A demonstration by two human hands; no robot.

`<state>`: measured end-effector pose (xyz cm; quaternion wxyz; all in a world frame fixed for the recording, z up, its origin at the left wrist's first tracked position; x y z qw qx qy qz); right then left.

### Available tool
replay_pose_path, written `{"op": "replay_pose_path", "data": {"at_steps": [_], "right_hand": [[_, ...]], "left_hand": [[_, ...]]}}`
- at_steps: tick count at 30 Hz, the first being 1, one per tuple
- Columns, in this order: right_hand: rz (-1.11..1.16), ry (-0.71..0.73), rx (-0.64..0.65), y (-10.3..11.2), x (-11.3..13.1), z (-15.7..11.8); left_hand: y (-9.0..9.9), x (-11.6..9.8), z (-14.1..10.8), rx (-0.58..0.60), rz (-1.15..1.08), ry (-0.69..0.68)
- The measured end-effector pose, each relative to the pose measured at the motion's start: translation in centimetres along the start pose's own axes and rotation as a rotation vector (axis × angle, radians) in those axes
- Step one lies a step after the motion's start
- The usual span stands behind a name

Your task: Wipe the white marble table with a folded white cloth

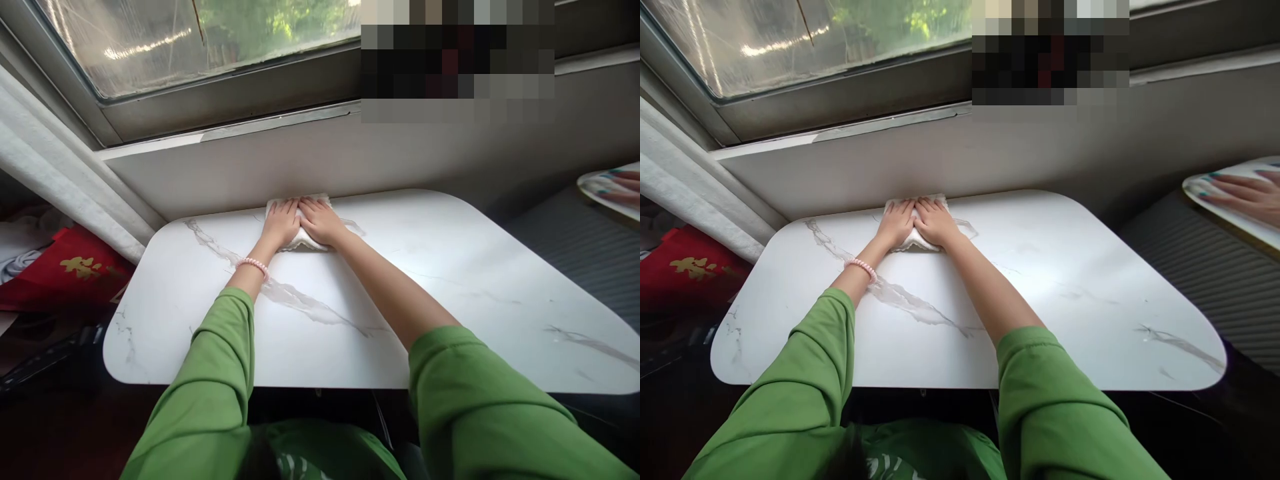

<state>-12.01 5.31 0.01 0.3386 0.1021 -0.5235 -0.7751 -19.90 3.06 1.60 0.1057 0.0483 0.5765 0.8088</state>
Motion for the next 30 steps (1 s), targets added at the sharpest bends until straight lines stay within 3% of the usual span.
{"op": "replay_pose_path", "data": {"at_steps": [5,8,14,21,25,30], "right_hand": [[-0.012,0.050,0.026,0.2,0.5,-1.0],[-0.004,0.081,0.031,0.9,0.4,-2.9],[0.035,0.155,0.027,4.5,-0.4,-11.2],[-0.003,0.145,-0.019,10.6,0.5,-21.9],[-0.027,0.106,-0.033,12.7,1.5,-25.4],[-0.038,0.095,-0.048,13.2,1.7,-26.2]], "left_hand": [[0.2,-0.6,-1.2,0.010,0.021,0.025],[0.6,-2.0,-2.5,-0.003,0.014,0.012],[1.9,-9.1,-7.3,-0.012,-0.047,-0.017],[3.6,-17.8,-13.3,0.100,-0.196,-0.131],[4.7,-20.3,-15.6,0.111,-0.218,-0.212],[5.0,-21.0,-16.1,0.110,-0.201,-0.255]]}}
Point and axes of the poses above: each hand's wrist, its own z-axis towards the middle knuckle, its own y-axis out of the back of the hand, x = y × z, the point moved 7 cm from there along z, towards the middle knuckle, and after that the axes turned 10 degrees about -x, right-handed, at the moved point
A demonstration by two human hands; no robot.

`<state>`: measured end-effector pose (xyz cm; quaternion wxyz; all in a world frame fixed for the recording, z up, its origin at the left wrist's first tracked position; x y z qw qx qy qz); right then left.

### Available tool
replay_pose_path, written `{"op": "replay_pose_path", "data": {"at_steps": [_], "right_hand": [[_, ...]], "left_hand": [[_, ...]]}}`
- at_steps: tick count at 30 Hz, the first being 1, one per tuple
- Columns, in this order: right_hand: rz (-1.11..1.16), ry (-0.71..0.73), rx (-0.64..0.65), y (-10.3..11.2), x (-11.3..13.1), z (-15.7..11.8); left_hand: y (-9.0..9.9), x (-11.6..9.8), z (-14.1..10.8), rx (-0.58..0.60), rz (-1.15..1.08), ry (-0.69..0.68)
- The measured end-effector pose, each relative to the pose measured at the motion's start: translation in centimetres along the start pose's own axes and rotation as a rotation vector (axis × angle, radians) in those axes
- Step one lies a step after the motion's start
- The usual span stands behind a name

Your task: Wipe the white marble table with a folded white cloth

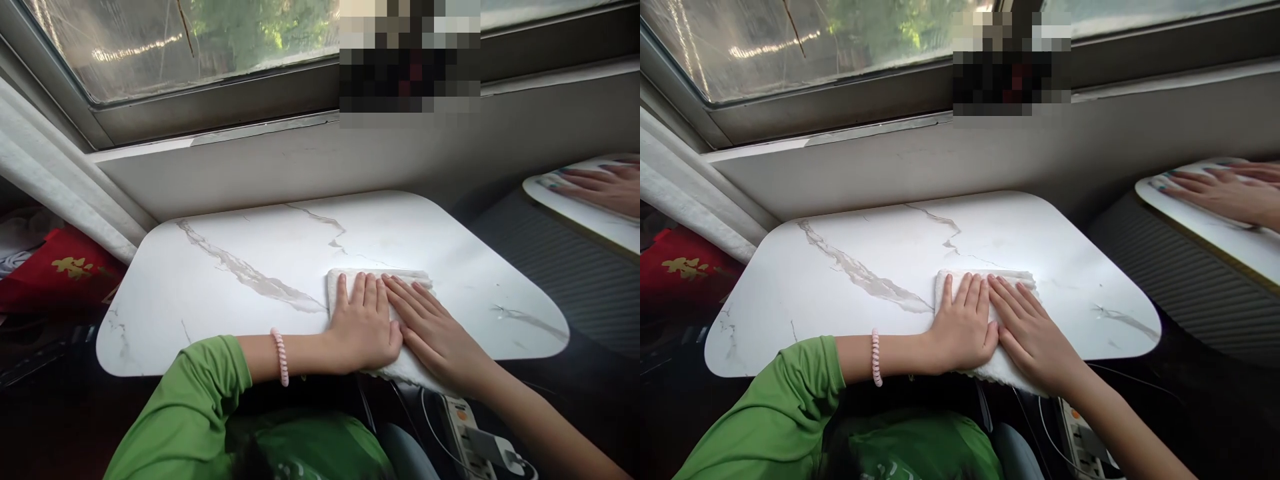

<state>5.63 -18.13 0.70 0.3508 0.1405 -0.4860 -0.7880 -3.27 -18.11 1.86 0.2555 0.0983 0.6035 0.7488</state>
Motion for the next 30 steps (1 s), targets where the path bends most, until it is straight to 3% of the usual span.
{"op": "replay_pose_path", "data": {"at_steps": [5,9,16,20,25,30], "right_hand": [[-0.023,0.011,-0.001,-0.4,-0.8,1.0],[-0.034,0.017,-0.004,-1.7,-2.3,2.7],[-0.027,-0.094,0.061,-6.6,-7.9,9.4],[-0.024,-0.229,0.090,-9.4,-11.6,14.3],[-0.033,-0.261,0.045,-10.3,-13.8,19.2],[-0.044,-0.216,0.022,-10.6,-14.7,20.3]], "left_hand": [[-0.3,1.0,1.0,-0.006,-0.016,-0.001],[-0.6,2.9,2.7,-0.048,-0.030,0.027],[-1.1,9.3,8.3,-0.122,0.029,0.203],[-1.9,13.1,12.7,-0.116,0.062,0.208],[-2.3,16.4,16.8,-0.171,0.099,0.257],[-2.5,17.0,17.8,-0.200,0.111,0.289]]}}
Point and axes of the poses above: each hand's wrist, its own z-axis towards the middle knuckle, its own y-axis out of the back of the hand, x = y × z, the point moved 7 cm from there along z, towards the middle knuckle, and after that the axes turned 10 degrees about -x, right-handed, at the moved point
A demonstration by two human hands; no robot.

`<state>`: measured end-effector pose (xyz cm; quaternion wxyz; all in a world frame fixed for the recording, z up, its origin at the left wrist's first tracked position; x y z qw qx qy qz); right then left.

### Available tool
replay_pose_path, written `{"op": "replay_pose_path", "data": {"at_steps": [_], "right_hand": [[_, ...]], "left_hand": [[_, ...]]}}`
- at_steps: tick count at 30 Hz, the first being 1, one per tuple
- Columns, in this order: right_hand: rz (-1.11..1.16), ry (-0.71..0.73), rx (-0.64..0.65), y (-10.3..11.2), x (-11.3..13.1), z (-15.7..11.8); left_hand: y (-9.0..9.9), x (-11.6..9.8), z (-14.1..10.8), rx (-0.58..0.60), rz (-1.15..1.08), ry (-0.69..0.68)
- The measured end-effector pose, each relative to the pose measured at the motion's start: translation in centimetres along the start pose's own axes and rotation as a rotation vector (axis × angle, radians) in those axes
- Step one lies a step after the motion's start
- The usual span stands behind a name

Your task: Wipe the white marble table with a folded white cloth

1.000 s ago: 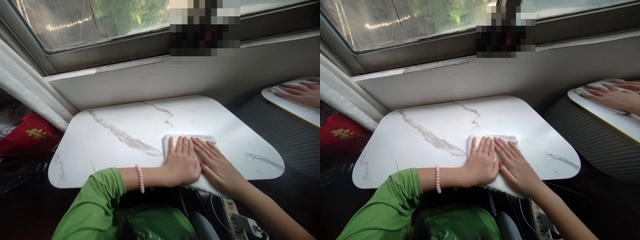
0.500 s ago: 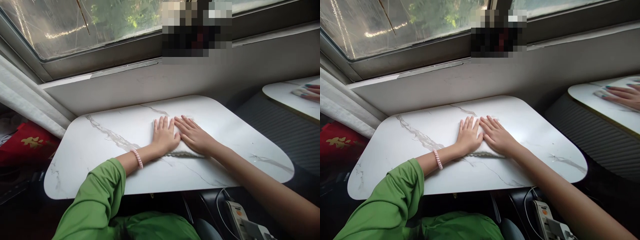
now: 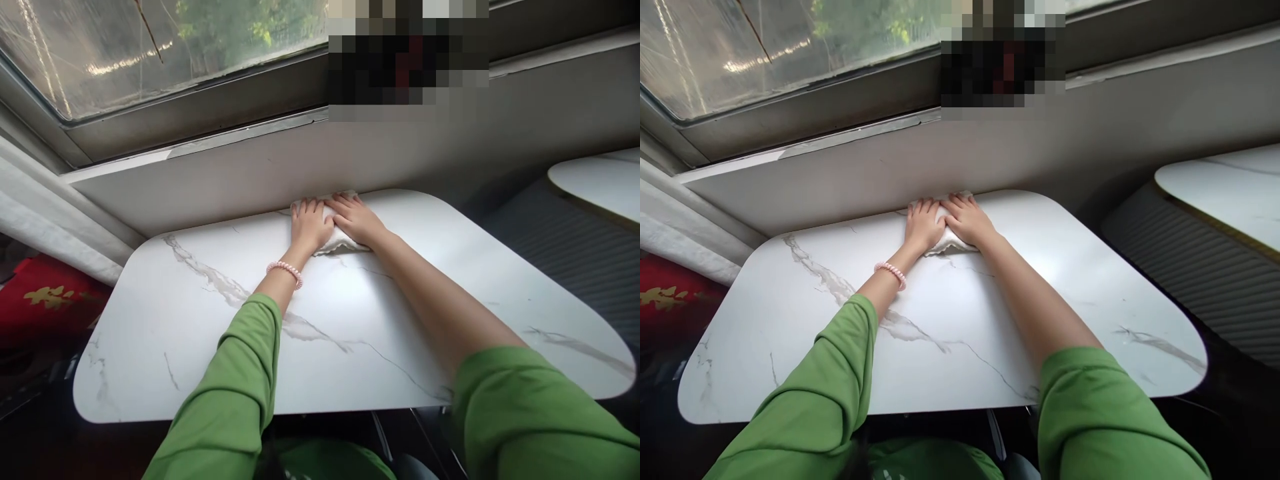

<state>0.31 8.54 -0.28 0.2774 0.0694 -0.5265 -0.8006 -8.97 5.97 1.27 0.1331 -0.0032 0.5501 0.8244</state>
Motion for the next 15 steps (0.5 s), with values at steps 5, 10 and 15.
{"op": "replay_pose_path", "data": {"at_steps": [5,10,15], "right_hand": [[0.007,0.086,-0.011,-0.2,-0.3,-1.0],[0.058,0.182,0.000,1.0,0.1,-3.8],[0.071,0.181,-0.001,3.3,0.2,-8.6]], "left_hand": [[0.2,-0.4,-0.9,0.035,0.027,-0.036],[1.0,-2.1,-3.0,0.092,0.074,-0.092],[2.0,-5.5,-6.6,0.118,0.057,-0.121]]}}
Point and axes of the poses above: each hand's wrist, its own z-axis towards the middle knuckle, its own y-axis out of the back of the hand, x = y × z, the point moved 7 cm from there along z, towards the middle knuckle, and after that the axes turned 10 degrees about -x, right-handed, at the moved point
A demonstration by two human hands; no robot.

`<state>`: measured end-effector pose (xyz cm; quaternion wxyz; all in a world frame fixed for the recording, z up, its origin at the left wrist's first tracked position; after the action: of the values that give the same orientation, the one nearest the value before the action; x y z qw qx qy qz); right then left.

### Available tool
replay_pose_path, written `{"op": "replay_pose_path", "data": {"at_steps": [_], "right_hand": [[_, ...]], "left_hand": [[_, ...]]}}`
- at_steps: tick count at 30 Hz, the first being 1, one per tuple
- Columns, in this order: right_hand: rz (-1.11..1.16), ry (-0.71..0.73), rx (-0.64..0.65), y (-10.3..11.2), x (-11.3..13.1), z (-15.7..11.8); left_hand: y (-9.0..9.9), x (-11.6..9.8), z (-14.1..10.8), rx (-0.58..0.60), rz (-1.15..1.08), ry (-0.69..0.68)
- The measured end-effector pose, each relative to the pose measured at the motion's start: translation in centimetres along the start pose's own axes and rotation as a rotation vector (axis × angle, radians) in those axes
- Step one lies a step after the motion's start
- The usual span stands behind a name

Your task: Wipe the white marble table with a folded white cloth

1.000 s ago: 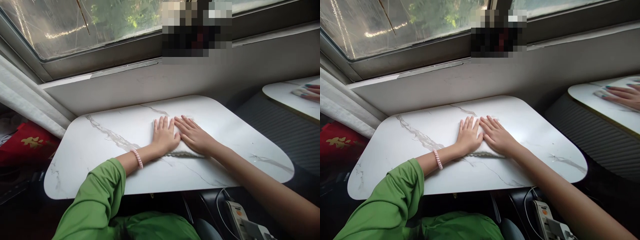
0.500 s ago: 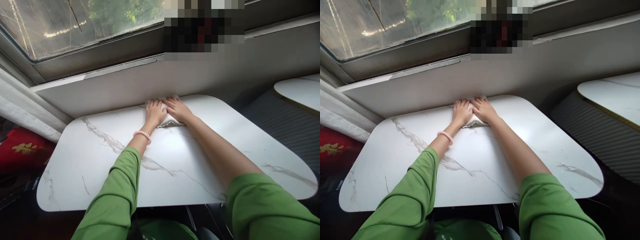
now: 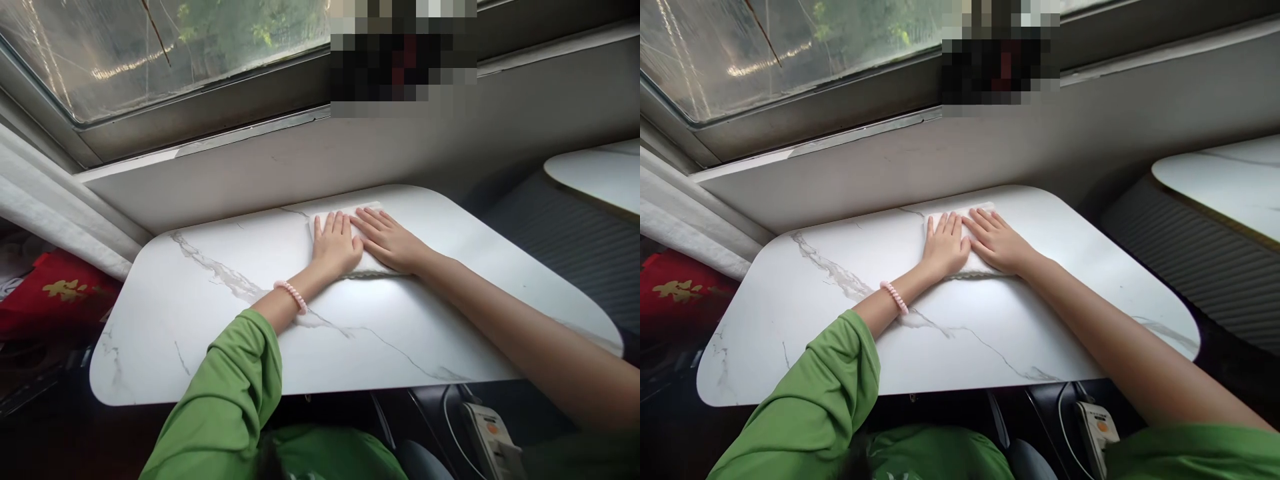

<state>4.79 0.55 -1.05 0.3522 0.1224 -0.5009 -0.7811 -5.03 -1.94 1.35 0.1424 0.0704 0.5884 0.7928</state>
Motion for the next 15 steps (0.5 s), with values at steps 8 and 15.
{"op": "replay_pose_path", "data": {"at_steps": [8,15], "right_hand": [[0.023,0.001,-0.046,5.1,2.4,-9.1],[0.035,-0.102,-0.088,8.6,3.9,-15.6]], "left_hand": [[1.3,-7.1,-5.8,0.053,-0.125,-0.061],[2.6,-12.3,-9.5,0.136,-0.169,-0.232]]}}
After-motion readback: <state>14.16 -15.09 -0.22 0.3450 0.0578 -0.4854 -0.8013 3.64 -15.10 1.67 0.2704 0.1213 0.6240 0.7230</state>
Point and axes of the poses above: each hand's wrist, its own z-axis towards the middle knuckle, its own y-axis out of the back of the hand, x = y × z, the point moved 7 cm from there along z, towards the middle knuckle, and after that the axes turned 10 degrees about -x, right-handed, at the moved point
